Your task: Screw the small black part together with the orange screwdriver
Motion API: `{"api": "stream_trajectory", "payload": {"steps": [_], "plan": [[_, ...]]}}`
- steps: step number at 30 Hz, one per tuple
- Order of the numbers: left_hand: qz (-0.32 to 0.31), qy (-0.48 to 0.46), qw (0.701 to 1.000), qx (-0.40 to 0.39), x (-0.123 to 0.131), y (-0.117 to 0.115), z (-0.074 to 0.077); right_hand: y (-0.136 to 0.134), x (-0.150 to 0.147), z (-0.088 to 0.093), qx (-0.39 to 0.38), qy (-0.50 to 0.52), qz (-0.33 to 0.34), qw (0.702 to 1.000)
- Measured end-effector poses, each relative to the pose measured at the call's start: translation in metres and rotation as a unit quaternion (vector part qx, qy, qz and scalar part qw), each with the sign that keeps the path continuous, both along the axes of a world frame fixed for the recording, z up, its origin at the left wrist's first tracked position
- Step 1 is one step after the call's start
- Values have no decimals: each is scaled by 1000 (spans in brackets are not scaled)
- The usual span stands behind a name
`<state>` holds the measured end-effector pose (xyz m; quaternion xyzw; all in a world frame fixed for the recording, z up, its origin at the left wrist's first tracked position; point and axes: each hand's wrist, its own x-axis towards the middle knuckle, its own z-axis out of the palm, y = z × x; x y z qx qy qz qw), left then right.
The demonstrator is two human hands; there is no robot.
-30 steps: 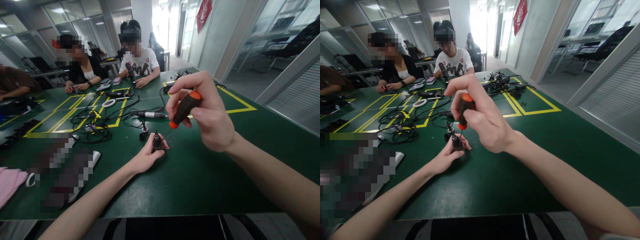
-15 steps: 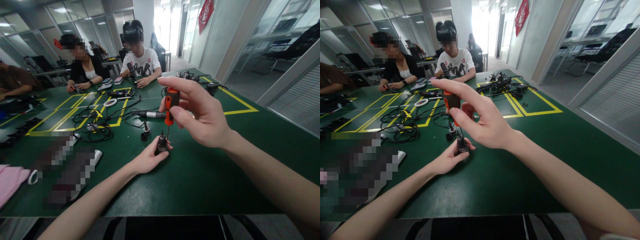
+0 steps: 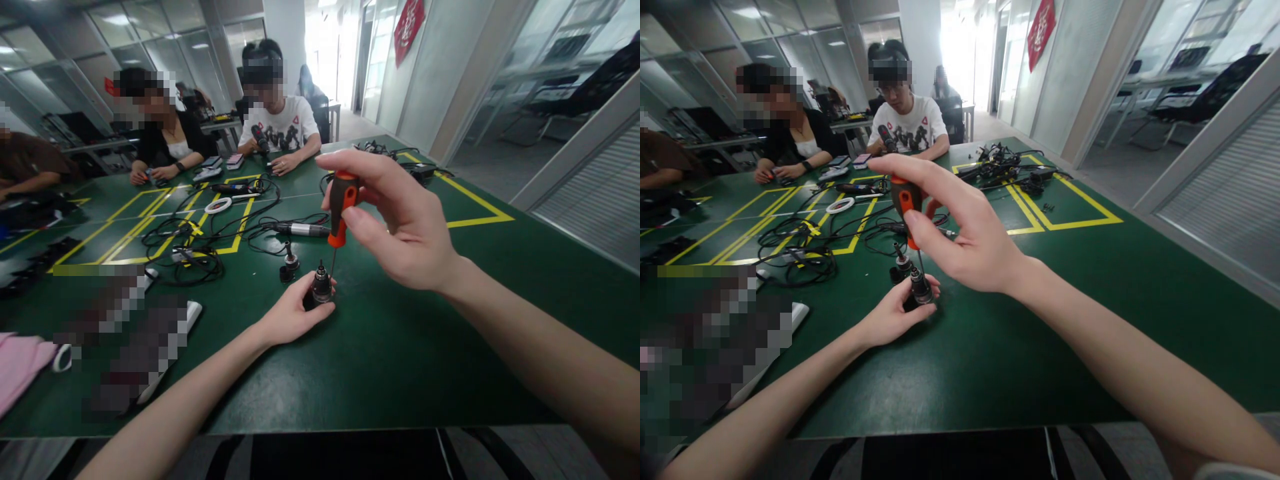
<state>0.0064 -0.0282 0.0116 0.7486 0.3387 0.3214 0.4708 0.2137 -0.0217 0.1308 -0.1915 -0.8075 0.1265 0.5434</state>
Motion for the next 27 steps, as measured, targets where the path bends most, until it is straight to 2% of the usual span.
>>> {"api": "stream_trajectory", "payload": {"steps": [4, 7, 15, 19, 23, 27], "plan": [[20, -15, 1000, -15, -1, 2, -1, -1, -2, 2, 29, 1, -12, 1000], [7, -24, 999, -26, -1, 3, 1, -1, -2, 2, 39, 5, -23, 999], [-23, -18, 999, -21, -3, 2, 6, 2, -3, -4, -29, 43, -55, 997], [-33, -16, 999, -11, -3, 1, 6, 0, -6, -4, -17, 52, -79, 995], [-34, -15, 999, 1, -3, 0, 5, -5, -7, -1, 11, 61, -49, 997], [-17, -4, 1000, 7, -2, -1, 5, -6, -7, 1, -8, 51, -20, 998]]}}
